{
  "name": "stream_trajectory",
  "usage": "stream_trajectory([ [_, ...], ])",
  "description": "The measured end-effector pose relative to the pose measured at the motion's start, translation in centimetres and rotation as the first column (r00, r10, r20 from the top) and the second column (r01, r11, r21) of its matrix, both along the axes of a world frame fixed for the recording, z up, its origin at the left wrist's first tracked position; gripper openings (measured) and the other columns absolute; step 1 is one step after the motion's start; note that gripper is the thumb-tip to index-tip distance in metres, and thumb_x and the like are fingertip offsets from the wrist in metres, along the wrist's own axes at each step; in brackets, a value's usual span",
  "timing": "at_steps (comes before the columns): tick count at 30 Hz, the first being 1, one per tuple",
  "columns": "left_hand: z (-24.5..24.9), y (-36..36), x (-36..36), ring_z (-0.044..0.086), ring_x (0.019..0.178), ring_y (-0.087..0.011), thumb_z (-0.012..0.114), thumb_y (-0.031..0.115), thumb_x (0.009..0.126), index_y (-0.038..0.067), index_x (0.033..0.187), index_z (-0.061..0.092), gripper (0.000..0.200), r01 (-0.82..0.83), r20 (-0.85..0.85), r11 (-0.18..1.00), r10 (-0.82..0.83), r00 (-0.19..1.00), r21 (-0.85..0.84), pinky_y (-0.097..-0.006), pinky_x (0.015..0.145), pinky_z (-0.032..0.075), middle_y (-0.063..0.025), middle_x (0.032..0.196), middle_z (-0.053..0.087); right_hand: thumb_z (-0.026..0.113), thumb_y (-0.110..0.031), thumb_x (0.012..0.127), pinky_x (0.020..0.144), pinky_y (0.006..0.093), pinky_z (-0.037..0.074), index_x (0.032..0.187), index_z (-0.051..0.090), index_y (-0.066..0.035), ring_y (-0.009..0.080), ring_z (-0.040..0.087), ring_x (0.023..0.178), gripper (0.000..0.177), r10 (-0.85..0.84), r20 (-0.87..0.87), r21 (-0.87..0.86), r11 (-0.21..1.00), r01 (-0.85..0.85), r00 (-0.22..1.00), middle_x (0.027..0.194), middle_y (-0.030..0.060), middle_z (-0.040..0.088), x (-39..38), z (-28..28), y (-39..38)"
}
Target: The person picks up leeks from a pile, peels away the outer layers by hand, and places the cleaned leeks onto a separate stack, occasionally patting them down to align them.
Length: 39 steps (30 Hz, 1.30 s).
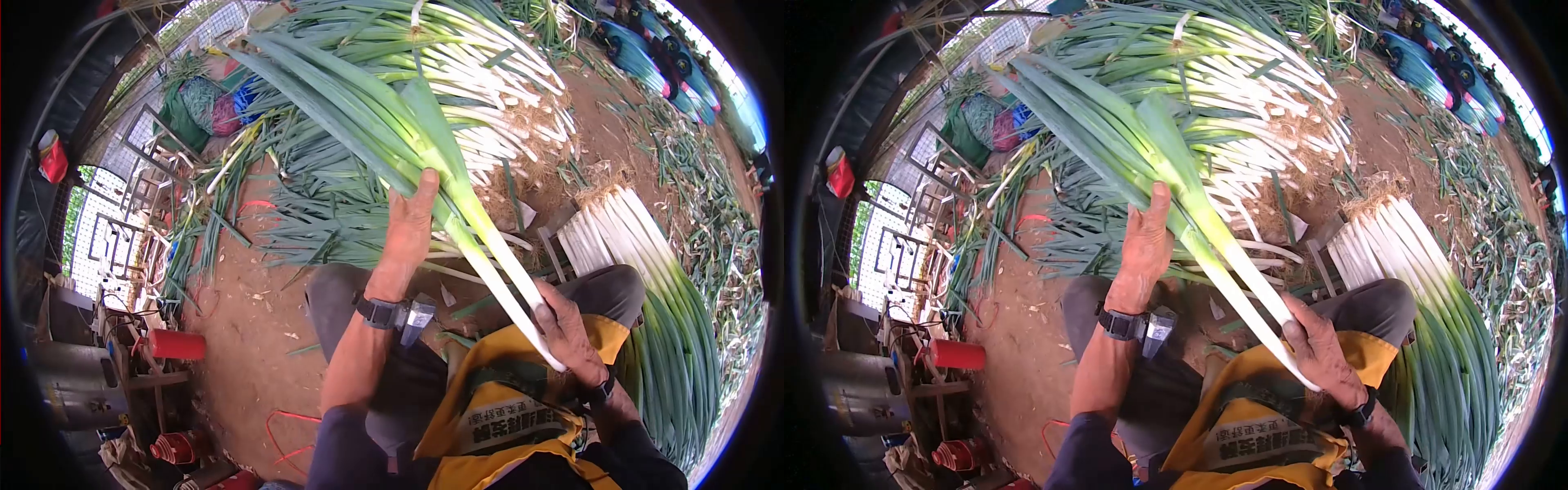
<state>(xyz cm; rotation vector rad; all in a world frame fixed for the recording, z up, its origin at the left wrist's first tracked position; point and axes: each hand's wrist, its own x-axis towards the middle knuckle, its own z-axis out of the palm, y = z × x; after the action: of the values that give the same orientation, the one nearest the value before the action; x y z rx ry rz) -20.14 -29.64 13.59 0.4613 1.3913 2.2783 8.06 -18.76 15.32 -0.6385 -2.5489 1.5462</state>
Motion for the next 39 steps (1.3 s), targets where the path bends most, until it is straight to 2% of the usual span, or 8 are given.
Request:
stream_trajectory([
  [8, 0.4, -1.3, -2.1, 0.052, 0.123, -0.0183, 0.073, 0.051, 0.094, 0.005, 0.149, 0.04, 0.08, 0.029, -0.04, 0.997, -0.032, 0.999, -0.073, -0.0349, 0.108, 0.041, -0.0064, 0.141, 0.054, 0.06, -0.02, 0.101, 0.086, 0.0362, 0.051, 0.14, 0.048, -0.004, 0.0227, 0.066, 0.09, 0.044, 0.237, -0.109, 0.084, 0.97, -0.228, 0.965, 0.105, 0.0167, 0.067, -2.9, 1.6, 1.9],
  [11, 0.8, -1.5, -2.4, 0.052, 0.123, -0.0179, 0.071, 0.054, 0.094, 0.004, 0.149, 0.04, 0.08, -0.014, -0.052, 0.999, 0.011, 0.999, -0.045, -0.0342, 0.107, 0.042, -0.0063, 0.138, 0.055, 0.067, -0.017, 0.096, 0.085, 0.0363, 0.052, 0.139, 0.049, -0.002, 0.024, 0.066, 0.089, 0.049, 0.173, -0.048, 0.025, 0.985, -0.172, 0.984, 0.105, 0.017, 0.067, -3.1, 1.5, 2.0],
  [16, 1.8, -1.5, -2.2, 0.055, 0.118, -0.018, 0.068, 0.058, 0.094, 0.005, 0.144, 0.043, 0.077, -0.015, -0.024, 1.0, 0.016, 1.0, 0.027, -0.0346, 0.101, 0.047, -0.007, 0.131, 0.057, 0.074, -0.008, 0.087, 0.084, 0.039, 0.053, 0.132, 0.056, 0.0, 0.0289, 0.068, 0.093, 0.049, 0.004, -0.272, 0.186, 0.981, 0.049, 0.962, 0.11, 0.0204, 0.068, -4.0, -0.4, 0.1],
  [19, 0.7, -1.4, -2.7, 0.061, 0.104, -0.0175, 0.066, 0.059, 0.095, 0.003, 0.133, 0.05, 0.07, -0.044, -0.003, 0.999, 0.044, 0.999, -0.001, -0.0358, 0.09, 0.053, -0.0087, 0.119, 0.062, 0.075, -0.006, 0.085, 0.086, 0.0418, 0.053, 0.132, 0.058, 0.0, 0.0371, 0.068, 0.098, 0.051, -0.012, -0.396, 0.282, 0.95, 0.134, 0.918, 0.114, 0.023, 0.068, -4.1, -1.2, -0.5],
  [25, -0.6, -0.1, -3.5, 0.063, 0.07, -0.0168, 0.064, 0.062, 0.095, 0.002, 0.108, 0.061, 0.062, -0.101, -0.028, 0.987, 0.106, 0.994, 0.124, -0.0324, 0.064, 0.053, -0.0059, 0.08, 0.065, 0.073, -0.002, 0.084, 0.087, 0.0408, 0.053, 0.135, 0.056, 0.002, 0.0348, 0.068, 0.1, 0.054, 0.009, -0.435, 0.341, 0.927, 0.156, 0.9, 0.117, 0.0216, 0.069, -3.6, -0.8, -1.7],
  [28, 0.2, 0.2, -3.1, 0.06, 0.065, -0.0167, 0.064, 0.062, 0.095, 0.003, 0.105, 0.063, 0.06, -0.165, 0.092, 0.983, 0.158, 0.983, 0.082, -0.0317, 0.058, 0.051, -0.006, 0.075, 0.064, 0.073, -0.004, 0.085, 0.085, 0.0397, 0.053, 0.135, 0.056, 0.003, 0.0296, 0.067, 0.096, 0.054, -0.007, -0.444, 0.251, 0.959, 0.132, 0.896, 0.12, 0.0199, 0.069, -3.1, -1.5, -1.8],
  [35, -0.1, 0.1, -3.6, 0.06, 0.066, -0.0168, 0.064, 0.056, 0.098, 0.002, 0.106, 0.063, 0.054, -0.093, 0.111, 0.99, 0.08, 0.991, 0.11, -0.0315, 0.059, 0.05, -0.0068, 0.077, 0.064, 0.056, -0.022, 0.104, 0.063, 0.0235, 0.043, 0.145, 0.043, 0.004, 0.0064, 0.05, 0.068, 0.05, -0.075, -0.41, -0.284, 0.958, -0.048, 0.909, 0.08, 0.0007, 0.055, -2.4, -1.3, -0.8],
  [39, -0.1, 0.0, -3.8, 0.06, 0.066, -0.0169, 0.063, 0.054, 0.099, 0.002, 0.106, 0.064, 0.053, -0.129, 0.055, 0.992, 0.128, 0.99, 0.015, -0.0313, 0.062, 0.051, -0.0067, 0.077, 0.064, 0.054, -0.02, 0.105, 0.062, 0.0251, 0.043, 0.147, 0.041, 0.003, 0.008, 0.05, 0.065, 0.05, -0.035, -0.448, -0.352, 0.926, -0.139, 0.894, 0.08, 0.0026, 0.056, -2.2, -0.8, 0.1],
])
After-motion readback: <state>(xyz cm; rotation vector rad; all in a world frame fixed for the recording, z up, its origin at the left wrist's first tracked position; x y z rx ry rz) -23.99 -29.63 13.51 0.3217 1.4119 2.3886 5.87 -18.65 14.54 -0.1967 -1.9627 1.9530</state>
